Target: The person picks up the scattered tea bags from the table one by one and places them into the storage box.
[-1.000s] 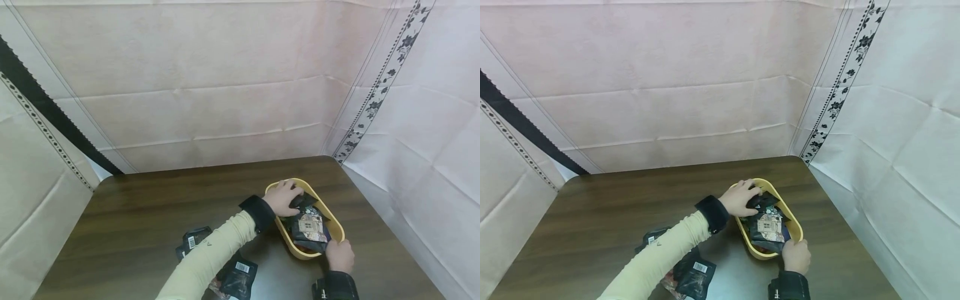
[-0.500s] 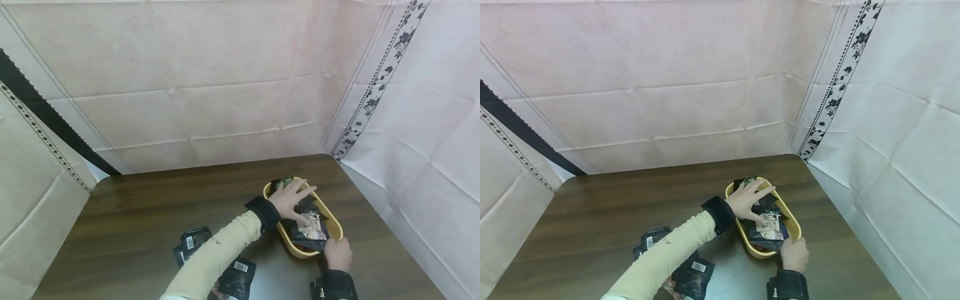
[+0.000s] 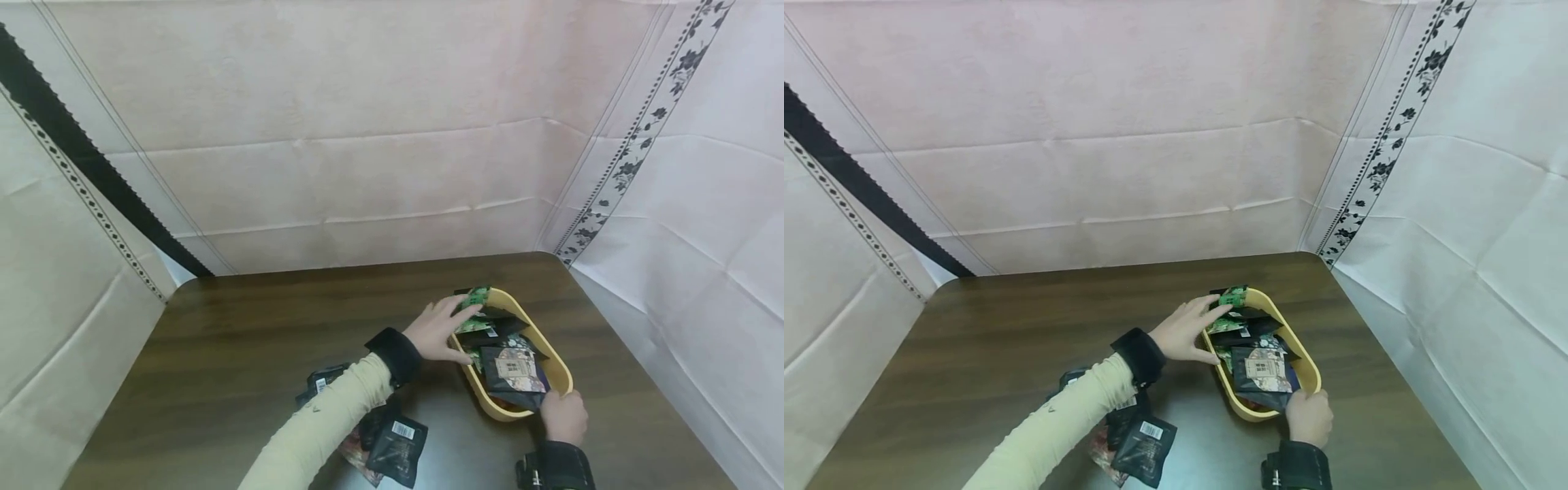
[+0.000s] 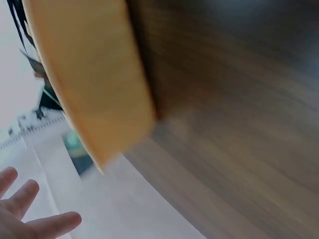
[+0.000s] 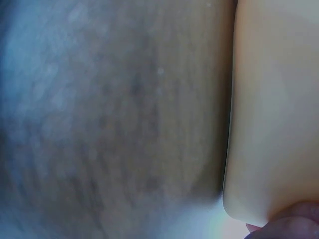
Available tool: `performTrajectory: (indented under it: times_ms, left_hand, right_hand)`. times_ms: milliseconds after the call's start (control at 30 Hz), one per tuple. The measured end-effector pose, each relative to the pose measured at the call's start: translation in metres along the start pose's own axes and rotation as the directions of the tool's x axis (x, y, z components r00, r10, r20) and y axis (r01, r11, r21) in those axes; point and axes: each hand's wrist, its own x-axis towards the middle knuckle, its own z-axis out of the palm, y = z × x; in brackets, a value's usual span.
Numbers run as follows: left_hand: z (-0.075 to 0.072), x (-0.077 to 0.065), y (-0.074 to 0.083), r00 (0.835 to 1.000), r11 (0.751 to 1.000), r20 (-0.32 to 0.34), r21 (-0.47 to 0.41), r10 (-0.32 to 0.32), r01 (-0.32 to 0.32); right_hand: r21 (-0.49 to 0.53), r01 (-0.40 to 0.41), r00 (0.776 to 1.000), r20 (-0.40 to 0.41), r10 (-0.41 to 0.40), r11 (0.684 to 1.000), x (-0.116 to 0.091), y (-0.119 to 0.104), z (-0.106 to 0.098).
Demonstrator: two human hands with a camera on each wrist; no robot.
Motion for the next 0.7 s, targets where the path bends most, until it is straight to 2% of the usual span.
performTrajectory:
  times_ms: [67,167,267,367,500,567,633,700]
  left_hand:
    - [0.0,-0.016,-0.012,0.999,0.999,0.005,-0.029,-0.037,0.037]
    - [0.003,-0.039,-0.029,0.995,0.995,0.037,-0.026,-0.094,0.095]
    - [0.006,-0.063,-0.042,0.982,0.988,0.107,0.008,-0.155,0.155]
    - [0.012,-0.086,-0.049,0.97,0.982,0.149,0.045,-0.19,0.185]
    - [0.017,-0.113,-0.048,0.965,0.979,0.166,0.072,-0.202,0.193]
    - [0.017,-0.125,-0.041,0.964,0.98,0.18,0.075,-0.195,0.184]
    - [0.017,-0.136,-0.033,0.968,0.985,0.189,0.08,-0.162,0.15]
    - [0.018,-0.146,-0.022,0.978,0.992,0.185,0.093,-0.097,0.081]
  right_hand:
    - [-0.001,-0.004,1.0,0.004,0.004,1.0,0.0,0.001,-0.001]
    - [0.001,-0.017,1.0,0.013,0.017,1.0,0.001,0.0,-0.004]
    - [0.002,-0.027,0.999,0.022,0.027,1.0,0.002,0.0,-0.006]
    - [-0.006,-0.025,0.999,0.03,0.025,1.0,0.004,0.0,-0.007]
    - [-0.015,-0.026,0.999,0.042,0.027,1.0,0.007,0.003,-0.006]
    - [-0.016,-0.026,0.998,0.051,0.027,1.0,0.007,0.004,-0.005]
    - [-0.017,-0.019,0.998,0.06,0.02,1.0,0.006,0.004,-0.004]
    - [-0.016,-0.013,0.998,0.068,0.014,1.0,0.005,0.003,-0.003]
